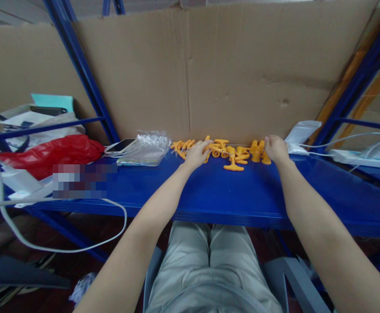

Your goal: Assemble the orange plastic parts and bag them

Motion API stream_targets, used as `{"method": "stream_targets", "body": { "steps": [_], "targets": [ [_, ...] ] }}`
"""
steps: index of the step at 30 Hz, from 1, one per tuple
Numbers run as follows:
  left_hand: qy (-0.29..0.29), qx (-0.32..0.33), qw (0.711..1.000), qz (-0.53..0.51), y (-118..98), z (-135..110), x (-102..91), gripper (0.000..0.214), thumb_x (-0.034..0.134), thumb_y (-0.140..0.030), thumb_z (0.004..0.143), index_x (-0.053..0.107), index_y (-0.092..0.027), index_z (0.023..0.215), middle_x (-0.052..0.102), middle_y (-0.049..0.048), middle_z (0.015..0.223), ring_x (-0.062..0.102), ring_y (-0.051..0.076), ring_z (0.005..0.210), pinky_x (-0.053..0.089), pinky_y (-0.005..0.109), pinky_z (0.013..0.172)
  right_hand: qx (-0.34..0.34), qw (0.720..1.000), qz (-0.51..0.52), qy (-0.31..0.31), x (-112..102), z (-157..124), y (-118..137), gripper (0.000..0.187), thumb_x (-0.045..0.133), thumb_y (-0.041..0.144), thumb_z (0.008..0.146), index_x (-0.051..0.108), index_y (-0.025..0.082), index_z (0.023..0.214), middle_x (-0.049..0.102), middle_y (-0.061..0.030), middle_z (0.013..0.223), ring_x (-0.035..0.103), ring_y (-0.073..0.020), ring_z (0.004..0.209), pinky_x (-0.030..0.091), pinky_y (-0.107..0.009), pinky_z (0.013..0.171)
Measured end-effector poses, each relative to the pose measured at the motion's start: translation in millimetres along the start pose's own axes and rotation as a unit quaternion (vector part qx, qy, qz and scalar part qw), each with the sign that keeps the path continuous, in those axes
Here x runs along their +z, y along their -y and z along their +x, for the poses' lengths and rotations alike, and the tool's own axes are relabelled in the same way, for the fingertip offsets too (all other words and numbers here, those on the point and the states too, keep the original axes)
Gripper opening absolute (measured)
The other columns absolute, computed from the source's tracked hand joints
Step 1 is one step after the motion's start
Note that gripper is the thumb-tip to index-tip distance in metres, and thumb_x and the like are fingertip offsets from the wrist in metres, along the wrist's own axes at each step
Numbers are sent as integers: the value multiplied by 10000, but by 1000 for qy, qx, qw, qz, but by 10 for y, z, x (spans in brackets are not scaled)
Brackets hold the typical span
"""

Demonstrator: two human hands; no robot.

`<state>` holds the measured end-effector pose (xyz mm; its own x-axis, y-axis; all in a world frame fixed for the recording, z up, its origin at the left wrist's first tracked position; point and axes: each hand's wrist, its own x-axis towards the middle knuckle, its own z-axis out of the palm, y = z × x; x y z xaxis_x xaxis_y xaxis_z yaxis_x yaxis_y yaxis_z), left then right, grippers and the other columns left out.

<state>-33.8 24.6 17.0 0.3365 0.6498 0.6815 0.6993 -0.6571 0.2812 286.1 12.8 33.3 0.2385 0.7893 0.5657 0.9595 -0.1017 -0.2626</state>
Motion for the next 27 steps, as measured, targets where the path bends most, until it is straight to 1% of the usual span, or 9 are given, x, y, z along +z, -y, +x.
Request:
{"method": "stream_targets", "body": {
  "steps": [3,6,8,10,13,15,17,23,27],
  "targets": [
    [-5,-13,1000,2,-16,-5,-17,403,520,-116,903,656,-248,1259,664,67,1091,626,220,1050,493,345,939,-53,997,33,-48,-130,-1,203,424,291,306,1005,652,153,1168,621,-202,1293,533,-305,1236,388,-445,1033],
    [-14,-21,1000,2,-43,-10,-36,414,501,-117,914,657,-276,1263,638,56,1092,621,217,1049,494,346,935,-110,989,91,-35,-216,-36,505,376,365,333,993,698,177,1071,681,-177,1163,593,-295,1136,424,-401,987],
    [-15,-17,1000,0,-62,-12,-43,412,502,-119,919,661,-286,1260,629,49,1088,622,209,1044,493,331,931,-148,977,151,-4,-210,-95,719,373,416,384,980,725,176,989,718,-142,1032,637,-268,989,463,-363,901],
    [-15,-11,1000,-1,-76,-14,-49,410,499,-121,925,663,-284,1264,625,48,1084,620,200,1040,488,315,930,-185,958,210,64,-148,-173,906,421,465,488,953,735,178,863,720,-94,858,640,-240,847,484,-338,799],
    [-20,-8,1000,8,-73,-15,-55,445,473,-116,935,638,-287,1312,624,49,1095,616,195,1041,481,313,935,-212,908,318,173,-17,-279,1086,489,534,614,886,711,183,737,683,-52,719,630,-211,734,490,-321,709],
    [-21,-9,1000,15,-59,-13,-59,472,458,-111,938,617,-297,1342,627,44,1094,612,195,1053,480,317,939,-203,877,379,213,42,-320,1134,508,577,659,843,698,184,710,682,-52,722,627,-199,712,495,-320,692],
    [-19,-8,1000,20,-44,-8,-61,478,451,-119,945,608,-306,1355,630,42,1092,610,197,1066,481,321,945,-194,863,408,227,62,-337,1140,499,639,672,792,693,183,708,677,-49,722,615,-184,688,489,-315,668],
    [21,11,998,56,-76,-6,-75,472,456,-149,961,594,-320,1379,630,50,1101,614,214,1091,494,340,953,-198,874,365,252,22,-355,1132,439,670,591,802,655,165,697,567,8,615,498,-109,557,401,-268,573],
    [56,26,994,93,-135,-27,-84,507,425,-157,975,539,-350,1431,628,49,1166,625,216,1080,505,339,928,-190,864,364,290,-25,-380,1146,392,659,530,837,625,164,702,556,11,637,517,-104,591,401,-264,588]
  ]
}}
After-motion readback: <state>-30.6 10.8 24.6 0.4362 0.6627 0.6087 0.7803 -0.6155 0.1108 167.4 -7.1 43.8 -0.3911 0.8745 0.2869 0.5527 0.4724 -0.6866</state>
